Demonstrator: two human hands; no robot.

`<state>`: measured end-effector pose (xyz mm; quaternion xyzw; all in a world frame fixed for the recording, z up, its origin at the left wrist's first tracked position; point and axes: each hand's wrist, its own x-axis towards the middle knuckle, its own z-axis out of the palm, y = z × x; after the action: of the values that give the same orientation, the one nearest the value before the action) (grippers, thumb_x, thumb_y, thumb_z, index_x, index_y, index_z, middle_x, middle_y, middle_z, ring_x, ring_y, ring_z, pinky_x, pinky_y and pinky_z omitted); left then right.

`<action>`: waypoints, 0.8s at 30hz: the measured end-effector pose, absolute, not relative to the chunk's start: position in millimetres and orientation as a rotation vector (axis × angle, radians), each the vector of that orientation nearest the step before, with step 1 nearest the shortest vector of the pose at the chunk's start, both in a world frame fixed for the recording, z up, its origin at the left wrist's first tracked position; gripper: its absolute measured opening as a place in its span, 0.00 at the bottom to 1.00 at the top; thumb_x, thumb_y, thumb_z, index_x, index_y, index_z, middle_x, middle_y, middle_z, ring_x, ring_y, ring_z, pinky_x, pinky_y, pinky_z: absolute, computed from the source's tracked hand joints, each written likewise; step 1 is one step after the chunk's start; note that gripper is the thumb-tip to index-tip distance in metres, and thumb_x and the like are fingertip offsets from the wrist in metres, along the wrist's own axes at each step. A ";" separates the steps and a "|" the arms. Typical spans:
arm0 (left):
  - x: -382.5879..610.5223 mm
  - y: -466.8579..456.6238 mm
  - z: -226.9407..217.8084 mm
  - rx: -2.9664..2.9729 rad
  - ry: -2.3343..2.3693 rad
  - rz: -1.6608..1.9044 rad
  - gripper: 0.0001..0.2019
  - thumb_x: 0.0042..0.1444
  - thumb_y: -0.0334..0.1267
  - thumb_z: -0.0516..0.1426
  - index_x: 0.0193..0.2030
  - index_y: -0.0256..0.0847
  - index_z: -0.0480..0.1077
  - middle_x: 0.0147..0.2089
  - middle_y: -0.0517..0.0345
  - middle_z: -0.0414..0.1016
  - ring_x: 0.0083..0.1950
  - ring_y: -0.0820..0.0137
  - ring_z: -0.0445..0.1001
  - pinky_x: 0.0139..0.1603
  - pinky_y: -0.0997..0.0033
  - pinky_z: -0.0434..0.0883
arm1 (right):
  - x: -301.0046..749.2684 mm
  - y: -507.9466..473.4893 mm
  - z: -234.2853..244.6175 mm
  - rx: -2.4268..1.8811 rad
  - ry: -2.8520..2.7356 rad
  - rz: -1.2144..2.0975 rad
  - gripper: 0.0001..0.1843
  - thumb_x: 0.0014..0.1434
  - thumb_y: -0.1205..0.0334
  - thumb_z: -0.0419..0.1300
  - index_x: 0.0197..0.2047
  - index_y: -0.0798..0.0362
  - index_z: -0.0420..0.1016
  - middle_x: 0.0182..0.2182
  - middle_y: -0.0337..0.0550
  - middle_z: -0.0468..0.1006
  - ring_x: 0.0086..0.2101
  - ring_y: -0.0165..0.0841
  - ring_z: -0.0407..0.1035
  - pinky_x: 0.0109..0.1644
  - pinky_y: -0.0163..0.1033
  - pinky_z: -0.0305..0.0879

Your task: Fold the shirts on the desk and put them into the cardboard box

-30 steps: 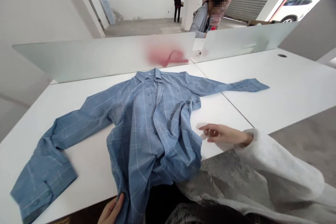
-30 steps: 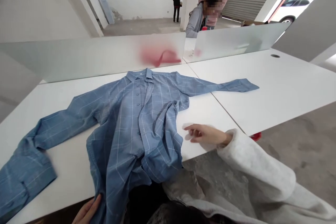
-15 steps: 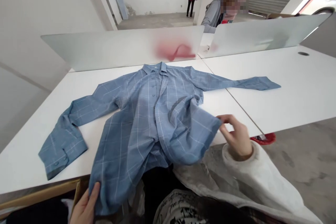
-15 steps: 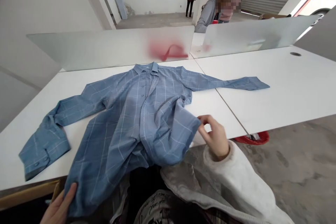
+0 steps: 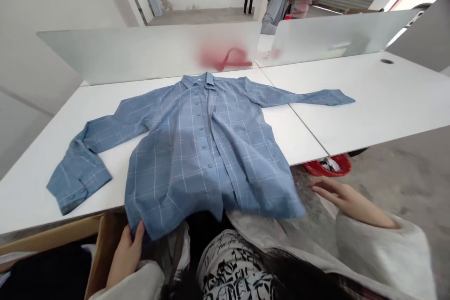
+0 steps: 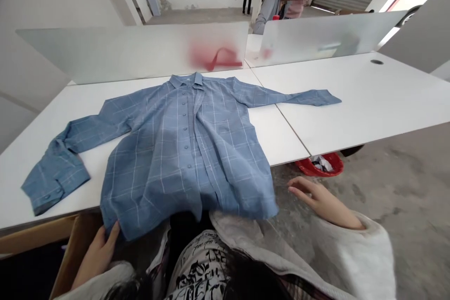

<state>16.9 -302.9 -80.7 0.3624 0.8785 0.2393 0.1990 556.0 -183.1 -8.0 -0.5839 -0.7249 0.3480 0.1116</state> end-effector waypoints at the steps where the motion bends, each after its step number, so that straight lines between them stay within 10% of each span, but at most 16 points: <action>1: 22.4 -302.9 -80.8 0.993 2.465 0.706 0.14 0.50 0.52 0.52 0.36 0.45 0.65 0.34 0.60 0.77 0.40 0.61 0.77 0.41 0.62 0.74 | 558.4 -180.6 -28.9 -1.791 -2.086 1.043 0.21 0.54 0.42 0.55 0.39 0.49 0.75 0.37 0.50 0.80 0.37 0.45 0.74 0.41 0.48 0.71; 9: 76.2 -277.5 -53.9 0.970 2.117 1.278 0.18 0.48 0.55 0.56 0.35 0.42 0.64 0.27 0.60 0.72 0.31 0.65 0.76 0.38 0.63 0.74 | 503.2 -156.0 -128.9 -1.313 -1.280 1.374 0.31 0.48 0.38 0.58 0.51 0.48 0.70 0.55 0.51 0.70 0.54 0.45 0.66 0.53 0.51 0.66; 16: 190.1 -222.0 -85.2 1.307 1.338 0.827 0.21 0.56 0.50 0.53 0.51 0.38 0.67 0.53 0.46 0.73 0.53 0.63 0.72 0.56 0.62 0.67 | 474.4 -150.1 -123.2 -1.556 -1.323 1.376 0.31 0.37 0.32 0.64 0.32 0.51 0.75 0.33 0.48 0.80 0.39 0.45 0.73 0.46 0.49 0.70; 24: 195.4 -220.4 -69.9 1.365 1.368 0.964 0.20 0.59 0.51 0.49 0.25 0.38 0.65 0.25 0.60 0.66 0.29 0.72 0.65 0.32 0.74 0.65 | 484.4 -158.4 -108.8 -1.655 -1.493 1.228 0.35 0.41 0.24 0.53 0.21 0.52 0.68 0.26 0.45 0.76 0.30 0.39 0.70 0.36 0.42 0.70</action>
<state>195.4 -220.4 -69.9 0.5576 0.5585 0.3935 0.4715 484.4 -158.4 -108.8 -0.6215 -0.5609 0.4613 0.2939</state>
